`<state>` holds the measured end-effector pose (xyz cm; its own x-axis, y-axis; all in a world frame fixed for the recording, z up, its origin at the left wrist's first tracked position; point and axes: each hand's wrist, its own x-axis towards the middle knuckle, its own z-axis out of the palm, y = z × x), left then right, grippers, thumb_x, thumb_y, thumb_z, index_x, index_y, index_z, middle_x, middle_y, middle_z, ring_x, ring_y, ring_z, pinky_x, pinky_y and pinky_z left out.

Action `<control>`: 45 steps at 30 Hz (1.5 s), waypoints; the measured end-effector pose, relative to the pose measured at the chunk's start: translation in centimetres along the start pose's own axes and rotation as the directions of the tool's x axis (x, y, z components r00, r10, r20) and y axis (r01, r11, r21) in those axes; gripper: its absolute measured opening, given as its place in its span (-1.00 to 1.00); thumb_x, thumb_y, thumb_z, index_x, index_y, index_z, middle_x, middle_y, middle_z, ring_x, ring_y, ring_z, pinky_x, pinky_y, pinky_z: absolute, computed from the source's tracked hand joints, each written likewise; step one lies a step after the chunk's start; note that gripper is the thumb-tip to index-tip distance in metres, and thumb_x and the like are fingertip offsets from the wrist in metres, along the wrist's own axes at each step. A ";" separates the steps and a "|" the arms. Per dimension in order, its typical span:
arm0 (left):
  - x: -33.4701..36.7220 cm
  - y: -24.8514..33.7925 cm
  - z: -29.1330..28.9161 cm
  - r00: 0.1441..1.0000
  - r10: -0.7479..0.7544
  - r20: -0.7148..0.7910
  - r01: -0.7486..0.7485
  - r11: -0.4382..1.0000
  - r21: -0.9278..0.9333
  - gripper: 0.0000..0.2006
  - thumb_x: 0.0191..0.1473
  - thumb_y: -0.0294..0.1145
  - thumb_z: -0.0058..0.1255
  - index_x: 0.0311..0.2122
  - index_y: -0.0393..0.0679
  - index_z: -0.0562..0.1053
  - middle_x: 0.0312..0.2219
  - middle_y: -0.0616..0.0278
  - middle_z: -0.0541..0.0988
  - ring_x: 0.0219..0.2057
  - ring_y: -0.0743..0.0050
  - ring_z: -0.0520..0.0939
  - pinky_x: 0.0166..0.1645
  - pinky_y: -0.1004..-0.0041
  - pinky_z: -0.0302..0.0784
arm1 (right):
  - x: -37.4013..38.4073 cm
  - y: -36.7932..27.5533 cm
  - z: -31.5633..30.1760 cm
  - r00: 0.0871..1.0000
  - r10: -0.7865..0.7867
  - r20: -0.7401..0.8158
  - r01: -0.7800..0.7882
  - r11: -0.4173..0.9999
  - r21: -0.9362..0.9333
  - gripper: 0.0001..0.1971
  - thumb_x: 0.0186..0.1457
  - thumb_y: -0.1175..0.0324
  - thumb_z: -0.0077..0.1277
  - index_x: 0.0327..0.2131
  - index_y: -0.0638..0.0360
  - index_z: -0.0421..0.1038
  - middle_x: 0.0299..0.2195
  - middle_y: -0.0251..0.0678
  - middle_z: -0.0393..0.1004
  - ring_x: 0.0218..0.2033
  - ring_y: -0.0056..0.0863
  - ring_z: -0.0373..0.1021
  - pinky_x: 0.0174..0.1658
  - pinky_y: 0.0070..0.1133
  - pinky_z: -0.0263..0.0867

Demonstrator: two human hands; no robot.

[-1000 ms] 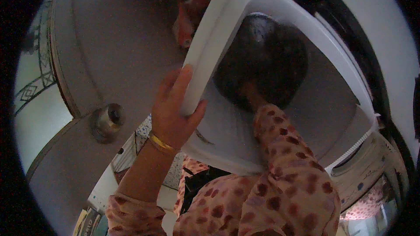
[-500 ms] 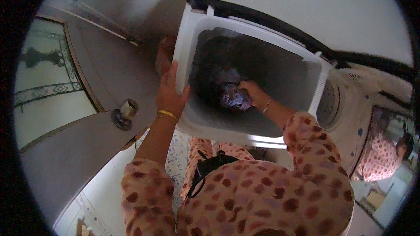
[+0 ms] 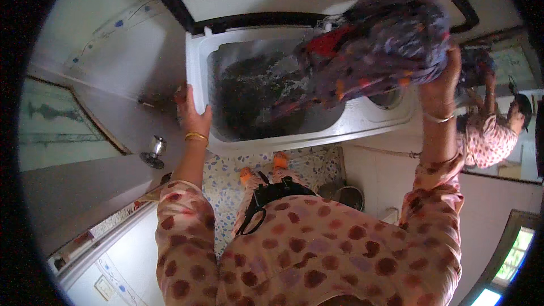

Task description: The person cleans the bathroom floor using a pink brush and a cleaning agent from a white bag. They then walk to the kitchen and return to the bathroom to load wet clothes into a top-loading washing machine.

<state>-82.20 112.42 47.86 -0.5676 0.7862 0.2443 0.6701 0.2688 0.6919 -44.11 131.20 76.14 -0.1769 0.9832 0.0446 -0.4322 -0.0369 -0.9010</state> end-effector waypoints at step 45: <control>0.1 1.0 -1.0 0.973 -0.206 0.107 0.200 0.978 0.064 -0.27 -0.21 -0.45 0.04 0.12 0.05 0.01 -0.05 -0.09 0.25 -0.07 -0.04 0.32 -0.03 0.27 0.25 | 3.0 17.3 -21.4 0.905 0.424 -0.017 -0.223 0.441 -0.869 -0.70 -0.23 0.45 0.13 -0.33 0.17 0.32 -0.38 -0.35 0.38 -0.33 -0.58 0.30 -0.22 -0.62 0.24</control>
<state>-82.03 112.17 49.29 -0.6391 0.7688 0.0227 0.5724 0.4558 0.6816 -33.18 137.36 51.49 -0.3288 0.8776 -0.3489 0.6173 -0.0799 -0.7826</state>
